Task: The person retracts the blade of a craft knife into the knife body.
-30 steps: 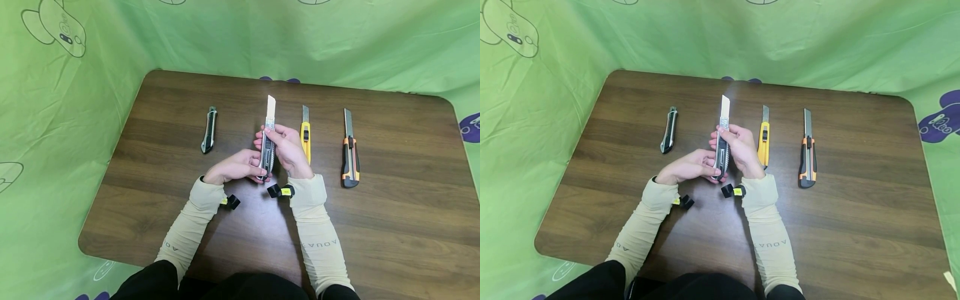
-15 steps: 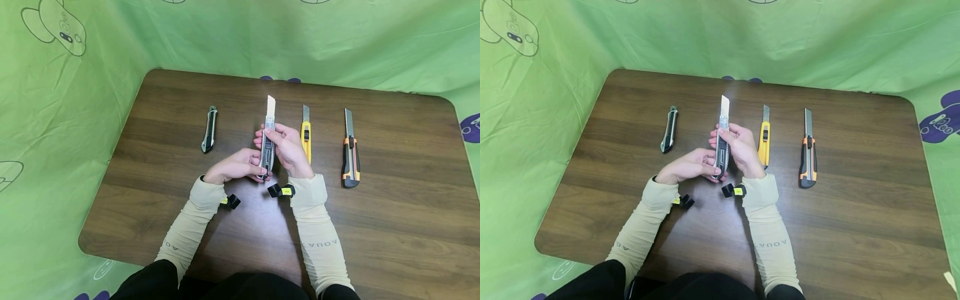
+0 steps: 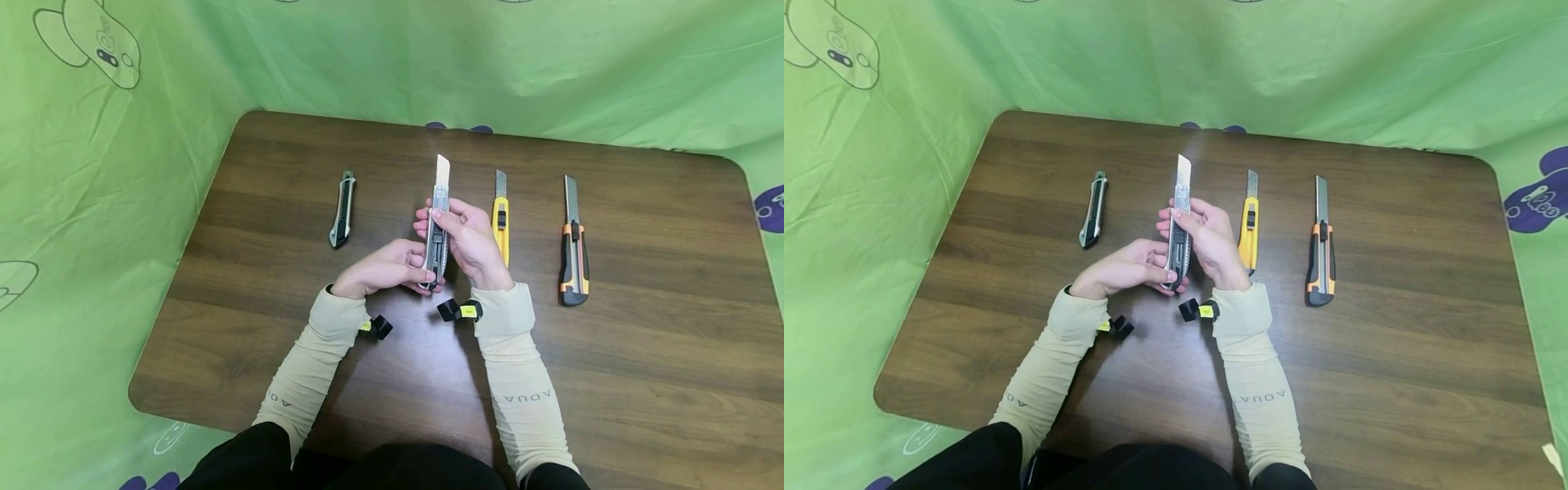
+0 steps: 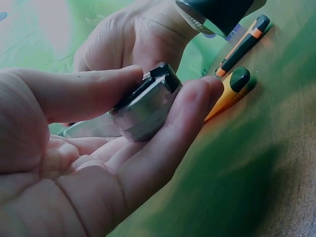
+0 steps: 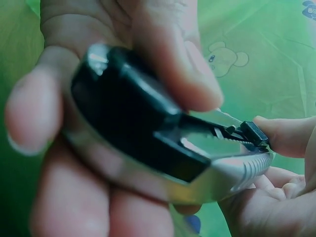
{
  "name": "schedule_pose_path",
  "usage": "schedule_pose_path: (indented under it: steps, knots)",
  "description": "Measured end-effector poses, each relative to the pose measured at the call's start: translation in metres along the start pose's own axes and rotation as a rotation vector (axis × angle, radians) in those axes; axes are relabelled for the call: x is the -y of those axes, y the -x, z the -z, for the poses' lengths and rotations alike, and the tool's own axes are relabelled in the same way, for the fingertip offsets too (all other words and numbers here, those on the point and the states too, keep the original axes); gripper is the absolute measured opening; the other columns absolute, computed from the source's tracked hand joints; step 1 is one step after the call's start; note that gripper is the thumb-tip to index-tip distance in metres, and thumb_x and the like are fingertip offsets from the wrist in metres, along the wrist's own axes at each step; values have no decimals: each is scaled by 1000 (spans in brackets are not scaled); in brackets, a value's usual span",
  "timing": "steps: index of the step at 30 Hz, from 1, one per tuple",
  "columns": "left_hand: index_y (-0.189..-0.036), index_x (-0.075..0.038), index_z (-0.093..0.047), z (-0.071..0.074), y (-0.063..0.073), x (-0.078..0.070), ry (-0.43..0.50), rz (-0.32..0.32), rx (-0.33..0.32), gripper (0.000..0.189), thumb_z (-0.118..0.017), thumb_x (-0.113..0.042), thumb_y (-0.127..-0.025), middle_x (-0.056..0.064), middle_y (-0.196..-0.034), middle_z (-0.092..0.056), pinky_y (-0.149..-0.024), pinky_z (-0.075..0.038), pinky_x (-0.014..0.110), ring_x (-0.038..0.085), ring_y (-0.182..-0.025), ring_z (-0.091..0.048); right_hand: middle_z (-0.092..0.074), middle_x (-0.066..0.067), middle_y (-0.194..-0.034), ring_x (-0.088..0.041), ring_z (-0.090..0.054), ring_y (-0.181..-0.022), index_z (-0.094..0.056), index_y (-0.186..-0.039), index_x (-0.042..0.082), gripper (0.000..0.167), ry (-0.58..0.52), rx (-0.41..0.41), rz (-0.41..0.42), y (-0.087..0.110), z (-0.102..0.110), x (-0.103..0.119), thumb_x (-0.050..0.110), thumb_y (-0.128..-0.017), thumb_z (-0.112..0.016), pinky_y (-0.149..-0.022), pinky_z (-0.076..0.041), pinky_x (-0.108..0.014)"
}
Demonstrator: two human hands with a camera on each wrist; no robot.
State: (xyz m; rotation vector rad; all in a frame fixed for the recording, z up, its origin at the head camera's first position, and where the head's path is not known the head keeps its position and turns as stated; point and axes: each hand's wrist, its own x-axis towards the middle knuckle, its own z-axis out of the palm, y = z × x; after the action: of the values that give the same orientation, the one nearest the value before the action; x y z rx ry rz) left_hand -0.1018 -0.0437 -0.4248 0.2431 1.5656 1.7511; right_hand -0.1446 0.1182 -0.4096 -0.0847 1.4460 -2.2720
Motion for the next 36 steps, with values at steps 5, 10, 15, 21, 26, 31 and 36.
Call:
schedule_pose_path:
  steps: [5, 10, 15, 21, 26, 31, 36]
  knots:
    - [-117, 17, -52, 1, 0, -1, 10, -5, -14, 26, -52, 10, -92, 43, -112, -58, -85, -61, 40, 20, -86, -69, -72, -12, -92, -20, -72, -81, -53, -113, -5, 19, -15, 19, 12, -1, 0, -1, -6, -96, -46, -82, -61, -31]
    - [-117, 16, -51, 1, 1, -1, 29, -1, -28, 26, -51, 11, -91, 42, -113, -58, -82, -61, 36, 20, -85, -69, -72, -12, -93, -20, -72, -84, -53, -115, -5, 20, -20, 26, 23, -1, 0, -1, -7, -96, -47, -84, -61, -31]
    - [-118, 16, -51, 1, 1, -1, 36, 1, -42, 27, -51, 11, -91, 41, -112, -59, -82, -61, 36, 18, -84, -69, -72, -13, -95, -21, -72, -89, -52, -116, -5, 21, -47, 39, 34, -1, -1, -1, -7, -95, -48, -87, -60, -32]
    - [-117, 14, -51, 2, 1, -3, 49, 5, -66, 26, -51, 11, -92, 39, -111, -60, -81, -61, 34, 16, -83, -70, -71, -13, -97, -21, -71, -94, -50, -118, -6, 24, -66, 36, 53, -1, -3, -2, -8, -95, -48, -91, -58, -32]
    - [-119, 14, -50, 4, 1, -3, 57, -4, -78, 27, -52, 10, -92, 40, -113, -59, -83, -61, 37, 19, -86, -70, -71, -13, -100, -22, -71, -94, -49, -124, -7, 28, -76, 12, 54, -3, -3, -4, -4, -96, -51, -90, -58, -32]
    - [-126, 12, -49, 5, 0, -4, 57, -1, -131, 35, -53, 10, -92, 37, -114, -61, -85, -61, 37, 20, -88, -70, -72, -10, -95, -20, -72, -87, -54, -116, -5, 21, -35, -20, -9, -4, -4, -6, 6, -98, -53, -87, -60, -31]
    - [-128, 12, -48, 5, -1, -4, 68, -1, -158, 37, -53, 10, -92, 35, -114, -62, -85, -61, 36, 20, -89, -70, -74, -8, -90, -18, -72, -84, -57, -110, -3, 18, 24, -55, -42, -4, -3, -4, 11, -99, -52, -86, -60, -29]
